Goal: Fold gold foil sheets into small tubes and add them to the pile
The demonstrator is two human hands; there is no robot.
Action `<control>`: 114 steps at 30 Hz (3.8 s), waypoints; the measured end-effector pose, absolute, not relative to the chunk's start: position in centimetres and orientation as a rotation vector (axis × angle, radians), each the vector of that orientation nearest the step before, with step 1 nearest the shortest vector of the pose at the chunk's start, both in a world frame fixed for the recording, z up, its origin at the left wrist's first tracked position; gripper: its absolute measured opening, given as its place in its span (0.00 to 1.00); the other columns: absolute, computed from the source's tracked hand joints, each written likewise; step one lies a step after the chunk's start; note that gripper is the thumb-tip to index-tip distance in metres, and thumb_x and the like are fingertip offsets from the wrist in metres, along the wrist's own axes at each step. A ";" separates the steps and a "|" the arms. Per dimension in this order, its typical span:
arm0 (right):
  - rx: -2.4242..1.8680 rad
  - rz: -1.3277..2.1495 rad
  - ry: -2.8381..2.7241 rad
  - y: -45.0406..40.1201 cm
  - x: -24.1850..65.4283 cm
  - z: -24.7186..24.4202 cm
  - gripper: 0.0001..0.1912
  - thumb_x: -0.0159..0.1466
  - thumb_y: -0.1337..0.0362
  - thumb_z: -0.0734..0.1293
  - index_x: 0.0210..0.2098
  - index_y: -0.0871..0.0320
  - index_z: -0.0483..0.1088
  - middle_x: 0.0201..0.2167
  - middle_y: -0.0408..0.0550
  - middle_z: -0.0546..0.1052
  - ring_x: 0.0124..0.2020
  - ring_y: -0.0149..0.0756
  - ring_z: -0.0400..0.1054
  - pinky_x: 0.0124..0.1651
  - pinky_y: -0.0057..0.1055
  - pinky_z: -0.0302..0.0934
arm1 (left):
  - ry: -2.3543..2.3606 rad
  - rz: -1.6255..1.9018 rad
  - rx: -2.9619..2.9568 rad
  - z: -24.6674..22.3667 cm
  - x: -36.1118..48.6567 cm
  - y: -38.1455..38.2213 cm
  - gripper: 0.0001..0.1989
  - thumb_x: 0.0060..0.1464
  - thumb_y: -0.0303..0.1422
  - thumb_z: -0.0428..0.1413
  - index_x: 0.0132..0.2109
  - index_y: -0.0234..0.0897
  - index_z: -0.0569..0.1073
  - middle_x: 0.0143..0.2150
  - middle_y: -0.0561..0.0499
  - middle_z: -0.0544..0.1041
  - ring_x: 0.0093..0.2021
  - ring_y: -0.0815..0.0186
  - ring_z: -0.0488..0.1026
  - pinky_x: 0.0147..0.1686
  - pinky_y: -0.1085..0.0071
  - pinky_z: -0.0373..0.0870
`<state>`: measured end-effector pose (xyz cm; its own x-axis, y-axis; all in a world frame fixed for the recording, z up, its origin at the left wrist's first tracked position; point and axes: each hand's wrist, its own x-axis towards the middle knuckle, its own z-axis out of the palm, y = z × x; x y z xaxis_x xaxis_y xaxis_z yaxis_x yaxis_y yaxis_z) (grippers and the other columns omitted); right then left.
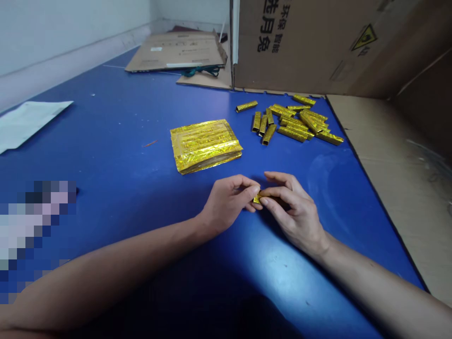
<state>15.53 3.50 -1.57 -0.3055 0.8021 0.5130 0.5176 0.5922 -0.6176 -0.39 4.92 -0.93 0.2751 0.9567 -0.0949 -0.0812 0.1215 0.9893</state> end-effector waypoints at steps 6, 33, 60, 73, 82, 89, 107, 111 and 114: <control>-1.077 0.336 -2.017 3.3 15.7 -1.5 0.08 0.57 0.65 0.66 0.37 0.58 0.69 0.47 0.56 0.69 0.49 0.43 0.64 0.47 0.44 0.62 | 1.084 0.960 1.169 -0.2 -0.1 4.6 0.06 0.49 0.24 0.51 0.35 0.29 0.72 0.25 0.54 0.74 0.22 0.75 0.72 0.25 0.79 0.74; -1.036 0.618 -1.864 3.3 15.1 -1.1 0.07 0.59 0.71 0.63 0.35 0.56 0.70 0.31 0.45 0.73 0.34 0.31 0.67 0.37 0.31 0.62 | 1.131 0.893 1.439 -1.0 -0.1 4.0 0.06 0.49 0.24 0.50 0.36 0.33 0.68 0.24 0.54 0.74 0.26 0.70 0.75 0.27 0.77 0.73; -1.064 0.520 -2.004 3.2 15.2 -1.2 0.04 0.60 0.69 0.63 0.34 0.56 0.68 0.33 0.47 0.72 0.36 0.33 0.67 0.39 0.33 0.63 | 1.120 0.924 1.374 -1.1 -0.2 4.3 0.06 0.49 0.26 0.50 0.36 0.32 0.69 0.26 0.53 0.74 0.27 0.71 0.74 0.28 0.76 0.73; -1.218 0.506 -1.963 3.3 15.2 -1.5 0.06 0.60 0.66 0.62 0.38 0.56 0.68 0.32 0.47 0.73 0.34 0.34 0.68 0.37 0.33 0.63 | 1.184 0.974 1.555 -1.3 -0.4 4.5 0.06 0.47 0.26 0.52 0.36 0.34 0.70 0.28 0.53 0.74 0.29 0.72 0.71 0.30 0.76 0.69; -1.178 0.475 -1.968 3.2 15.1 -1.4 0.05 0.61 0.68 0.62 0.36 0.57 0.69 0.31 0.47 0.73 0.33 0.33 0.67 0.36 0.31 0.63 | 1.335 0.988 1.632 -1.7 -0.6 5.0 0.05 0.46 0.29 0.54 0.34 0.34 0.68 0.29 0.54 0.70 0.27 0.72 0.67 0.30 0.75 0.67; -1.084 0.400 -2.072 3.0 15.2 -1.4 0.07 0.61 0.68 0.61 0.38 0.55 0.68 0.32 0.48 0.72 0.34 0.35 0.67 0.39 0.35 0.63 | 1.351 0.881 1.817 -1.1 -0.7 5.1 0.04 0.47 0.27 0.52 0.28 0.35 0.71 0.25 0.54 0.70 0.26 0.72 0.65 0.28 0.75 0.63; -1.232 0.859 -1.864 3.4 15.2 -1.2 0.14 0.63 0.61 0.58 0.42 0.57 0.71 0.25 0.44 0.73 0.26 0.30 0.66 0.29 0.28 0.61 | 1.146 0.936 1.307 -1.0 -0.3 5.5 0.04 0.46 0.28 0.53 0.28 0.33 0.65 0.19 0.55 0.70 0.20 0.74 0.69 0.21 0.78 0.69; -1.184 0.701 -2.025 3.3 15.2 -1.2 0.14 0.62 0.63 0.60 0.46 0.58 0.69 0.29 0.46 0.73 0.29 0.33 0.66 0.34 0.31 0.61 | 1.107 0.973 1.268 -1.3 -0.4 5.4 0.09 0.44 0.25 0.53 0.36 0.33 0.64 0.22 0.58 0.68 0.19 0.74 0.69 0.19 0.78 0.68; -1.196 0.691 -2.053 3.2 15.2 -1.4 0.14 0.61 0.62 0.61 0.45 0.56 0.68 0.29 0.46 0.72 0.30 0.33 0.66 0.34 0.31 0.61 | 1.073 0.951 1.310 -1.3 -0.5 5.4 0.14 0.45 0.22 0.51 0.42 0.33 0.66 0.22 0.58 0.68 0.19 0.75 0.68 0.18 0.80 0.67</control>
